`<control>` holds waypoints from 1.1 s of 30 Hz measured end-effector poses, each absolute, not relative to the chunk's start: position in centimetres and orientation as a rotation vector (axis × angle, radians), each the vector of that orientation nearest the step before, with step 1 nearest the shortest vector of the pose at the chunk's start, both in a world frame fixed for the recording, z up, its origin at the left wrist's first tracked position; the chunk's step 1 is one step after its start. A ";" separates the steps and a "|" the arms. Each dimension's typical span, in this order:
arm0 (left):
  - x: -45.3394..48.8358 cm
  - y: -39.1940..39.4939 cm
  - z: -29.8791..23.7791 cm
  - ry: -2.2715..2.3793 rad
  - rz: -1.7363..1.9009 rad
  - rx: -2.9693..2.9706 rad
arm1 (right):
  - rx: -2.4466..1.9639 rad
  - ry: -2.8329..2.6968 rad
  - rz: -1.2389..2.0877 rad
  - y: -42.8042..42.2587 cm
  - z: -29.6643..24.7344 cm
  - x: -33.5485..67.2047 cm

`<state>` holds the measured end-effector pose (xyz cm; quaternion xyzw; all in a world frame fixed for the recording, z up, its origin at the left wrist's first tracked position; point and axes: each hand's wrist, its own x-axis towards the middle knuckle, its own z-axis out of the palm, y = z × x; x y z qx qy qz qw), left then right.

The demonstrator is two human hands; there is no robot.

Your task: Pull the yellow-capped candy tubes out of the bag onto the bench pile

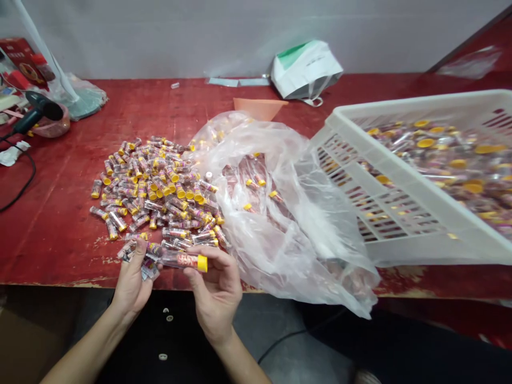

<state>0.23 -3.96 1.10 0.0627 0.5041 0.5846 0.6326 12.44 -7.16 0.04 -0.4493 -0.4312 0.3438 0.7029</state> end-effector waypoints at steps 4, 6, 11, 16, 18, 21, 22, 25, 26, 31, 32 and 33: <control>0.3 -4.0 1.1 1.166 1.316 0.127 | -0.989 -1.031 0.773 -6.8 0.0 12.6; 0.3 -4.1 1.1 1.176 1.304 0.108 | -0.993 -1.053 0.716 -6.6 -0.2 12.4; 0.3 -4.1 1.0 1.178 1.290 0.145 | -0.937 -1.135 0.702 -6.7 -0.9 12.7; -0.2 -4.1 1.0 1.154 1.271 0.162 | -0.864 -1.345 0.771 -7.3 -1.3 14.0; -0.5 -4.3 1.1 1.132 1.232 0.201 | -0.907 -1.418 0.710 -7.5 -1.3 14.7; -0.7 -4.6 1.2 1.137 1.227 0.268 | -0.962 -1.501 0.674 -7.6 -1.1 15.6; -0.7 -4.6 1.3 1.138 1.227 0.287 | -0.964 -1.536 0.694 -7.7 -1.0 15.7; -0.6 -4.7 1.2 1.130 1.216 0.316 | -0.977 -1.628 0.721 -7.9 -0.5 15.9; -0.5 -4.7 1.2 1.120 1.213 0.323 | -0.989 -1.642 0.711 -8.0 -0.4 15.8; -0.2 -4.5 1.2 1.091 1.225 0.360 | -0.963 -1.821 0.679 -8.0 -0.2 15.1; -0.3 -4.4 1.2 1.098 1.228 0.371 | -0.938 -1.859 0.673 -8.0 -0.2 15.0; -0.3 -4.4 1.2 1.107 1.228 0.382 | -0.916 -1.884 0.667 -8.0 -0.3 14.9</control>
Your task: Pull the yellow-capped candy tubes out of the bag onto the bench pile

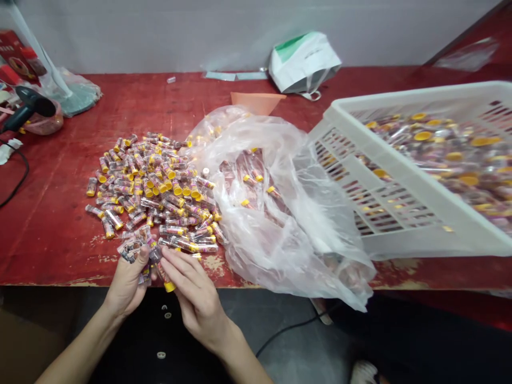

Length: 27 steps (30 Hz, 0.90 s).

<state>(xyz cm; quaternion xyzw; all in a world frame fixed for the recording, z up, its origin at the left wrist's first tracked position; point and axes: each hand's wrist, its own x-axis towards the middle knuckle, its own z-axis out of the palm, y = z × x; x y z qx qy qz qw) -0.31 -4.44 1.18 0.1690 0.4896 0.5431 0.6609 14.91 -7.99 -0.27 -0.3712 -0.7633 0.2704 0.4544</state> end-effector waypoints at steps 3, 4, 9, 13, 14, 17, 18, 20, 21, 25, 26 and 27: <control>-0.3 -4.5 1.0 1.122 1.229 0.398 | -0.926 -1.868 0.649 -8.2 -0.4 14.7; -0.3 -4.6 1.0 1.119 1.235 0.392 | -0.945 -1.839 0.655 -8.4 -0.4 14.5; -0.3 -4.2 1.1 1.090 1.212 0.230 | -1.058 -1.519 0.884 -9.4 -0.6 14.0; -0.8 -3.3 1.3 1.007 1.156 0.001 | -1.051 -1.460 0.927 -9.5 -1.0 14.4; -0.9 -3.2 1.3 0.977 1.145 -0.049 | -1.036 -1.474 0.932 -9.4 -1.1 14.5; -0.9 -3.1 1.5 0.920 1.099 -0.157 | -1.004 -1.504 0.931 -9.2 -1.0 14.9; -0.8 -3.1 1.6 0.920 1.082 -0.175 | -1.005 -1.502 0.925 -9.1 -0.9 14.9; -0.5 -3.3 1.6 0.941 1.070 -0.178 | -1.006 -1.491 0.924 -9.0 -0.7 14.8; -0.4 -3.4 1.6 0.956 1.079 -0.164 | -0.999 -1.491 0.935 -9.0 -0.7 14.8; -0.2 -3.5 1.3 1.042 1.156 -0.059 | -0.974 -1.494 0.977 -9.0 -0.8 14.8; -0.3 -3.4 1.2 1.059 1.188 -0.027 | -0.980 -1.493 0.984 -9.1 -0.9 14.9; -0.4 -3.3 1.1 1.072 1.224 0.001 | -0.992 -1.487 0.991 -9.1 -1.0 15.0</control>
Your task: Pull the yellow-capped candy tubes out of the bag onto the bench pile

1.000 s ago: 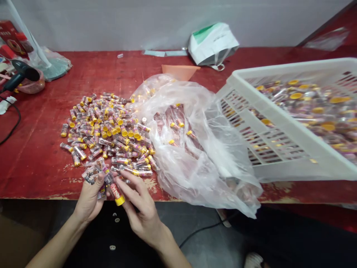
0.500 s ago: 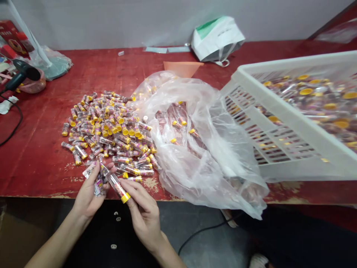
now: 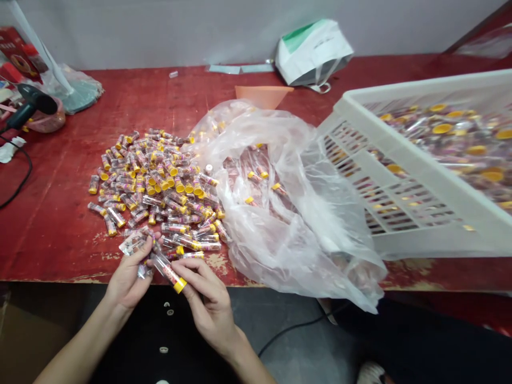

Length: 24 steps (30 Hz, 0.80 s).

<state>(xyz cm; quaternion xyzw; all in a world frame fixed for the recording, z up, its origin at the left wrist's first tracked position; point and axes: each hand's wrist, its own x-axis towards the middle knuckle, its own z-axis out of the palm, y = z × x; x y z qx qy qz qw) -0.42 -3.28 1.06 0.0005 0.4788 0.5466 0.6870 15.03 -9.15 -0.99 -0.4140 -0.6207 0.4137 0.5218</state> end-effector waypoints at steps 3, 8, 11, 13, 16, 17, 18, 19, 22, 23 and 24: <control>-0.7 -2.9 0.6 1.095 1.317 0.039 | -1.035 -1.456 1.008 -9.4 -1.4 15.4; -0.2 -2.9 0.0 1.075 1.275 0.011 | -1.037 -1.444 1.014 -9.5 -1.6 15.3; 0.2 -3.2 0.3 1.034 1.245 -0.016 | -1.006 -1.462 1.006 -9.3 -1.7 15.0; 0.3 -3.4 0.6 1.028 1.223 -0.054 | -1.033 -1.450 0.988 -9.1 -1.8 15.0; 0.1 -3.5 1.1 1.065 1.211 -0.096 | -1.099 -1.394 0.980 -9.0 -2.2 15.3; 0.0 -3.5 1.1 1.078 1.219 -0.092 | -1.108 -1.380 0.986 -9.1 -2.3 15.4; 0.0 -3.5 1.0 1.088 1.229 -0.083 | -1.111 -1.371 0.996 -9.1 -2.4 15.4; 0.0 -3.5 0.9 1.093 1.239 -0.075 | -1.110 -1.365 1.012 -9.1 -2.5 15.5; 0.3 -3.5 0.2 1.094 1.294 -0.067 | -1.097 -1.346 1.082 -9.3 -2.3 15.5; 0.5 -3.5 0.0 1.090 1.312 -0.060 | -1.091 -1.337 1.106 -9.3 -2.3 15.5; 0.6 -3.5 -0.1 1.088 1.326 -0.050 | -1.079 -1.331 1.136 -9.3 -2.2 15.6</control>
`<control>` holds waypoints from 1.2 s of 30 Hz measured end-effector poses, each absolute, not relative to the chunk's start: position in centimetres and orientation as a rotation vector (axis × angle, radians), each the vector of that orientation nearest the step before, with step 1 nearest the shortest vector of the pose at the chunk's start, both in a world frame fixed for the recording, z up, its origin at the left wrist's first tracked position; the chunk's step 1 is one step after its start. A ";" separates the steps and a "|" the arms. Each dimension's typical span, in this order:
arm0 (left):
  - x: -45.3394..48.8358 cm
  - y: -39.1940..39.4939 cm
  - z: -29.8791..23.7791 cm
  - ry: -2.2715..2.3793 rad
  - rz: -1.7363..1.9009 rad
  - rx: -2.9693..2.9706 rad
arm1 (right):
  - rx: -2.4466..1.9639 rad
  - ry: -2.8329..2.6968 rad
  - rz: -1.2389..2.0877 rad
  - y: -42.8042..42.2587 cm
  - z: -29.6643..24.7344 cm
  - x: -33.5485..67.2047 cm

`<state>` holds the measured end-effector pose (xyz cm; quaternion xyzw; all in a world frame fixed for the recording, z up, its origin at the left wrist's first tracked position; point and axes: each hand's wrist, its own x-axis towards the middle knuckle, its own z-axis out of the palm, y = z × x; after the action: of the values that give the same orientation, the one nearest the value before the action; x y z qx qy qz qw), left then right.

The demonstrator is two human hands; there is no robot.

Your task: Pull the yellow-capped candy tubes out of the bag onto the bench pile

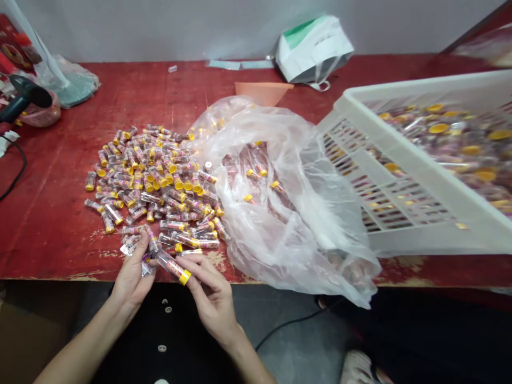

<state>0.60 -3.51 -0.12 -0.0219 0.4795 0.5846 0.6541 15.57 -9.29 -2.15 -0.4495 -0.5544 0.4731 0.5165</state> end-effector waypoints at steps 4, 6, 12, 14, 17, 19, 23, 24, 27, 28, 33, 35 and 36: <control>0.9 -3.6 -0.1 1.127 1.261 -0.033 | -0.967 -1.310 1.324 -9.0 -1.7 15.5; 0.9 -3.7 0.0 1.130 1.197 -0.046 | -0.921 -1.284 1.395 -8.7 -1.5 15.2; 0.8 -3.8 -0.1 1.011 1.198 -0.021 | -0.928 -1.266 1.382 -8.1 -1.4 14.4; 0.9 -3.9 0.0 0.998 1.182 -0.016 | -0.956 -1.315 1.348 -8.1 -1.5 14.6; 0.9 -4.1 0.2 0.998 1.143 -0.011 | -0.996 -1.440 1.311 -7.7 -1.7 15.5; 0.8 -4.1 0.1 1.005 1.122 -0.012 | -1.014 -1.527 1.297 -7.5 -1.6 16.2; 0.8 -3.9 -0.2 1.006 1.109 -0.018 | -0.993 -1.677 1.293 -7.1 -0.8 17.4; 0.7 -3.8 -0.3 1.001 1.104 -0.031 | -0.978 -1.680 1.294 -7.1 -0.7 17.5; 0.6 -3.6 -0.3 0.964 1.104 -0.114 | -0.985 -1.556 1.245 -7.3 -0.6 17.8; 0.5 -3.6 -0.3 0.950 1.109 -0.148 | -1.000 -1.494 1.219 -7.4 -0.8 17.8; 0.2 -3.5 0.0 0.954 1.128 -0.215 | -1.034 -1.328 1.159 -7.6 -1.4 17.9; 0.2 -3.5 0.0 0.949 1.126 -0.205 | -1.052 -1.318 1.141 -7.7 -1.3 17.9; 0.2 -3.5 0.0 0.945 1.125 -0.202 | -1.068 -1.316 1.138 -7.7 -1.2 18.0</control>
<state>0.18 -3.49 0.04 -0.0918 0.4305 0.5125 0.7373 17.99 -7.73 -1.23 -0.4460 -0.5495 0.4752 0.5228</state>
